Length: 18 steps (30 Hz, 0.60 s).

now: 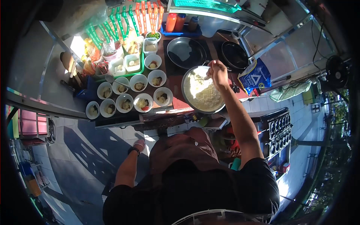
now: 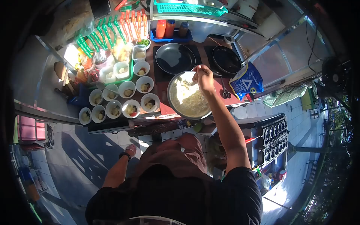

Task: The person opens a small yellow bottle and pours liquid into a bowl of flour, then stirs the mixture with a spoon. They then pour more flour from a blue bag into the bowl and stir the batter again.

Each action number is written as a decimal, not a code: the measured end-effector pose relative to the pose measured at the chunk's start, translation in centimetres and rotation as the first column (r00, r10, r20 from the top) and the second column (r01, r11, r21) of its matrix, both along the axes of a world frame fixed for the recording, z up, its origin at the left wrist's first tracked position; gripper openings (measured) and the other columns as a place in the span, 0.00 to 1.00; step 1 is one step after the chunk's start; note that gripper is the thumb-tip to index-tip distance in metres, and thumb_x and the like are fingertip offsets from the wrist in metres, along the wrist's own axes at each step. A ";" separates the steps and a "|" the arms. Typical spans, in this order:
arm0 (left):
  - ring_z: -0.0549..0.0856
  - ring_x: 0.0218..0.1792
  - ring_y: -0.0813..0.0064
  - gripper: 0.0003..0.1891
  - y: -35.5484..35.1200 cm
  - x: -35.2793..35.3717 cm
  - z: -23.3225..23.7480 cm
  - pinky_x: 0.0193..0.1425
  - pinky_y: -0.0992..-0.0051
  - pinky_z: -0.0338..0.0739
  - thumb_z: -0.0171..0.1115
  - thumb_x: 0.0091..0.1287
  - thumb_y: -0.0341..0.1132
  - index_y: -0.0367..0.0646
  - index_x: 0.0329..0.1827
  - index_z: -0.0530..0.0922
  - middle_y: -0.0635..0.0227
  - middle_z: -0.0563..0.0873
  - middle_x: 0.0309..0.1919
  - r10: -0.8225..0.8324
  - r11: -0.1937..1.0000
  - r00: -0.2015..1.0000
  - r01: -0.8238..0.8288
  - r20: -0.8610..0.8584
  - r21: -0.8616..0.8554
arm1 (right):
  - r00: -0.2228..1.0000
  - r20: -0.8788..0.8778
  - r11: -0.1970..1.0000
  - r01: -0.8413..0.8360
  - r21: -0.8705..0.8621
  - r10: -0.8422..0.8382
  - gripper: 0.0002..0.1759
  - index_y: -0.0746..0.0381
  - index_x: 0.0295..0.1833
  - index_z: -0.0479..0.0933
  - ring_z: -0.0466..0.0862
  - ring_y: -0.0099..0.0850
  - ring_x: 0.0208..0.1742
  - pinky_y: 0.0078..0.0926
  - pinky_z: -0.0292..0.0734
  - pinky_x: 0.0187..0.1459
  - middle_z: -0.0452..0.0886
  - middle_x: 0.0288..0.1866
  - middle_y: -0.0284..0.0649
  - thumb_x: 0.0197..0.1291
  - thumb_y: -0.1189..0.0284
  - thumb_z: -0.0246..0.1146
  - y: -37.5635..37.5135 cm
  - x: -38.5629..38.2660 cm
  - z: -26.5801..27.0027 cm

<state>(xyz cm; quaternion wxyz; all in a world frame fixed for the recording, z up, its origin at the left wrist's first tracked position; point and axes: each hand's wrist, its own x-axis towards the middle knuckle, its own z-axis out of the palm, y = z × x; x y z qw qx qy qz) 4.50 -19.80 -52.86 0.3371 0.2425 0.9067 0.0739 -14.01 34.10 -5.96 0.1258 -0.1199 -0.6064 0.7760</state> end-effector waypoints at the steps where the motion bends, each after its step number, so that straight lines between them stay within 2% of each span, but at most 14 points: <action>1: 0.90 0.49 0.53 0.14 -1.0 1.5 1.6 0.54 0.58 0.85 0.58 0.73 0.42 0.45 0.46 0.89 0.55 0.91 0.46 0.035 0.999 0.999 -0.035 -0.009 0.005 | 0.991 0.083 0.994 -0.102 -0.030 0.104 0.16 0.66 0.41 0.75 0.67 0.23 0.17 0.28 0.70 0.28 0.66 0.17 0.32 0.83 0.67 0.52 -0.9 0.7 0.7; 2: 0.90 0.51 0.55 0.13 -1.5 0.1 5.1 0.56 0.58 0.85 0.67 0.67 0.43 0.47 0.45 0.91 0.57 0.92 0.47 -0.247 0.911 0.964 0.265 0.095 -0.317 | 0.975 0.159 0.988 -0.156 0.010 0.153 0.16 0.66 0.38 0.76 0.68 0.22 0.16 0.26 0.66 0.24 0.70 0.17 0.32 0.81 0.69 0.52 -1.1 0.9 1.0; 4: 0.90 0.50 0.58 0.17 -2.3 1.2 6.6 0.55 0.60 0.84 0.80 0.55 0.47 0.50 0.43 0.92 0.59 0.92 0.45 -0.312 0.874 0.945 0.324 0.093 -0.362 | 0.973 0.210 0.934 -0.163 0.320 0.098 0.16 0.66 0.37 0.77 0.71 0.22 0.14 0.25 0.65 0.20 0.73 0.16 0.35 0.80 0.69 0.53 -0.2 0.3 0.7; 5: 0.91 0.48 0.57 0.18 -2.1 2.0 7.8 0.54 0.61 0.85 0.83 0.51 0.48 0.49 0.40 0.92 0.58 0.92 0.43 -0.147 0.916 0.986 0.165 0.077 -0.366 | 0.990 0.105 0.906 -0.133 0.402 0.098 0.16 0.67 0.38 0.78 0.71 0.22 0.13 0.24 0.63 0.17 0.74 0.15 0.36 0.80 0.69 0.53 0.7 -0.2 0.2; 6: 0.91 0.48 0.57 0.18 -1.2 3.4 9.0 0.54 0.61 0.85 0.83 0.51 0.48 0.49 0.40 0.92 0.58 0.92 0.43 -0.126 0.917 0.989 0.146 0.076 -0.372 | 0.999 0.035 0.915 -0.048 0.401 0.037 0.16 0.67 0.39 0.77 0.70 0.21 0.14 0.24 0.64 0.19 0.73 0.16 0.34 0.80 0.70 0.52 0.8 -0.7 0.4; 8: 0.91 0.46 0.55 0.17 -0.1 4.9 10.7 0.53 0.61 0.85 0.82 0.52 0.48 0.48 0.37 0.92 0.58 0.92 0.41 -0.130 0.941 0.991 0.128 0.016 -0.313 | 0.996 -0.088 0.983 -0.008 0.183 0.024 0.15 0.66 0.40 0.77 0.69 0.21 0.16 0.24 0.65 0.21 0.71 0.16 0.33 0.81 0.70 0.51 0.4 -1.2 0.2; 10: 0.91 0.44 0.55 0.15 2.1 6.7 11.0 0.52 0.59 0.85 0.80 0.54 0.45 0.46 0.39 0.90 0.58 0.91 0.40 -0.200 0.936 0.978 0.207 0.054 -0.286 | 0.985 -0.022 0.985 -0.173 0.005 0.174 0.15 0.66 0.41 0.76 0.68 0.21 0.17 0.24 0.66 0.24 0.69 0.17 0.31 0.82 0.70 0.51 -0.4 -0.4 -0.2; 11: 0.91 0.40 0.59 0.11 3.0 7.6 10.2 0.47 0.62 0.86 0.76 0.60 0.40 0.46 0.42 0.88 0.61 0.90 0.36 -0.080 0.970 0.984 0.113 0.158 -0.215 | 0.941 0.094 0.941 -0.314 -0.128 0.326 0.14 0.67 0.42 0.77 0.69 0.22 0.17 0.26 0.66 0.25 0.71 0.17 0.33 0.81 0.71 0.51 0.6 -0.3 -0.2; 12: 0.89 0.33 0.64 0.08 3.2 8.5 7.7 0.39 0.65 0.85 0.68 0.69 0.38 0.46 0.45 0.85 0.64 0.87 0.30 -0.473 0.845 0.878 0.476 0.075 -0.244 | 0.941 0.187 0.954 -0.296 0.053 0.281 0.14 0.67 0.41 0.77 0.69 0.21 0.17 0.25 0.64 0.23 0.72 0.18 0.33 0.80 0.72 0.52 0.7 0.2 0.5; 13: 0.87 0.30 0.66 0.08 4.2 9.2 9.6 0.35 0.66 0.85 0.66 0.71 0.38 0.45 0.47 0.84 0.65 0.85 0.28 0.214 0.976 0.920 -0.211 0.329 -0.045 | 0.964 0.169 0.948 -0.237 0.212 0.204 0.14 0.67 0.40 0.78 0.69 0.20 0.16 0.24 0.63 0.23 0.72 0.18 0.33 0.80 0.73 0.52 1.3 0.2 0.9; 14: 0.85 0.27 0.68 0.09 5.6 10.4 11.5 0.32 0.68 0.84 0.63 0.74 0.39 0.45 0.48 0.82 0.66 0.83 0.26 0.674 0.572 0.423 -0.818 0.605 -0.066 | 0.982 0.142 0.916 -0.169 0.363 0.124 0.14 0.67 0.39 0.78 0.69 0.20 0.16 0.24 0.62 0.22 0.73 0.18 0.33 0.79 0.73 0.52 2.0 -0.2 1.1; 15: 0.86 0.26 0.68 0.09 7.0 11.0 13.8 0.32 0.66 0.85 0.61 0.74 0.38 0.43 0.44 0.83 0.65 0.84 0.27 0.701 0.531 0.418 -0.847 0.578 -0.031 | 0.999 0.018 0.946 -0.044 0.322 0.040 0.16 0.66 0.38 0.78 0.68 0.19 0.15 0.23 0.60 0.20 0.71 0.17 0.31 0.80 0.72 0.52 2.4 -0.6 1.0; 16: 0.86 0.25 0.68 0.10 7.7 11.3 14.6 0.31 0.64 0.86 0.59 0.73 0.38 0.42 0.41 0.85 0.64 0.84 0.27 0.726 0.490 0.412 -0.872 0.551 0.007 | 0.999 -0.041 0.955 -0.019 0.295 0.033 0.16 0.66 0.38 0.78 0.67 0.18 0.16 0.22 0.60 0.21 0.71 0.17 0.31 0.81 0.70 0.53 2.7 -0.8 1.4; 18: 0.85 0.22 0.70 0.11 8.6 12.2 16.6 0.27 0.67 0.85 0.59 0.74 0.38 0.40 0.46 0.83 0.64 0.84 0.27 0.733 0.446 0.420 -0.891 0.535 0.089 | 0.991 -0.096 0.989 -0.087 0.117 0.098 0.17 0.66 0.38 0.78 0.67 0.20 0.16 0.24 0.60 0.21 0.70 0.17 0.31 0.82 0.69 0.53 2.1 -1.3 -0.3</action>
